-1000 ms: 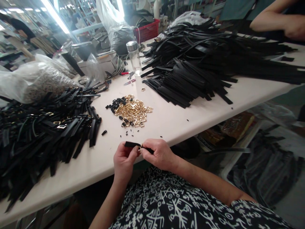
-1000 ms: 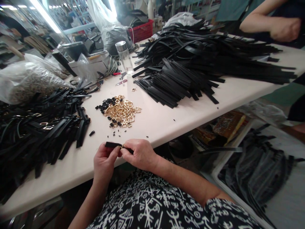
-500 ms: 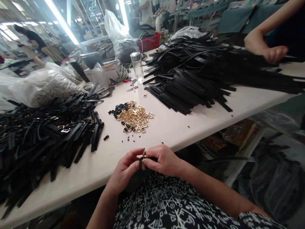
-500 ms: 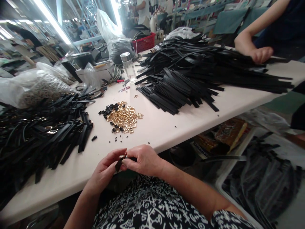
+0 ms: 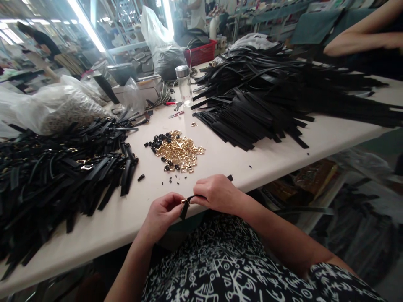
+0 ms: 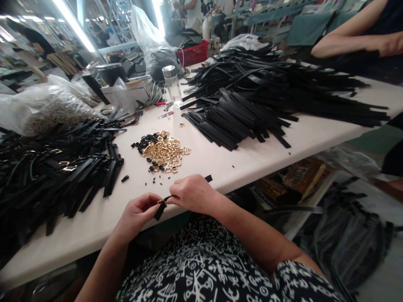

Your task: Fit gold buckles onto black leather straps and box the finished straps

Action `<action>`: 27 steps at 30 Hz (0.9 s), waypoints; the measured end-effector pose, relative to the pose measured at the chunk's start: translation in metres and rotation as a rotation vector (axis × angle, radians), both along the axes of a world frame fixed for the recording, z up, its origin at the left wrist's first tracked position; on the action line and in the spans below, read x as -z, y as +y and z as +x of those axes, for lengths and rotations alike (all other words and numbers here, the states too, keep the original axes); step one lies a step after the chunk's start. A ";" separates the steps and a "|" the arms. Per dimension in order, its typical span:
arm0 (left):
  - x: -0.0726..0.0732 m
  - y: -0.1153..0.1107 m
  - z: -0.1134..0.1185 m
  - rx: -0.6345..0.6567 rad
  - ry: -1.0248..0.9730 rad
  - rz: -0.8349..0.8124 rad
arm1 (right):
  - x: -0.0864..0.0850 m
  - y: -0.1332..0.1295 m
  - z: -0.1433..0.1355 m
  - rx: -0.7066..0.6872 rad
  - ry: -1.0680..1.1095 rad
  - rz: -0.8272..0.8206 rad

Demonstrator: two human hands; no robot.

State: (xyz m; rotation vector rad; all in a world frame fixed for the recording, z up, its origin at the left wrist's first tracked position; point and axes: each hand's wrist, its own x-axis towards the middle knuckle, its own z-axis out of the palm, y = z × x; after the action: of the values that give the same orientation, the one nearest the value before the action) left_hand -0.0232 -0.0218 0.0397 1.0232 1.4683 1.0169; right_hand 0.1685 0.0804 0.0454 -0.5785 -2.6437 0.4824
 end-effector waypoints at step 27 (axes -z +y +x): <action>0.034 0.020 0.047 -0.353 -0.331 0.180 | 0.035 -0.027 -0.039 0.257 0.862 -1.129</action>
State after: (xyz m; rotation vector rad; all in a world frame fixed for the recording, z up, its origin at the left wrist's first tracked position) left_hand 0.0234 -0.0013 0.0059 0.6856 1.3220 1.5161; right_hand 0.1294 0.0534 0.0108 -0.7449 -1.2901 1.6828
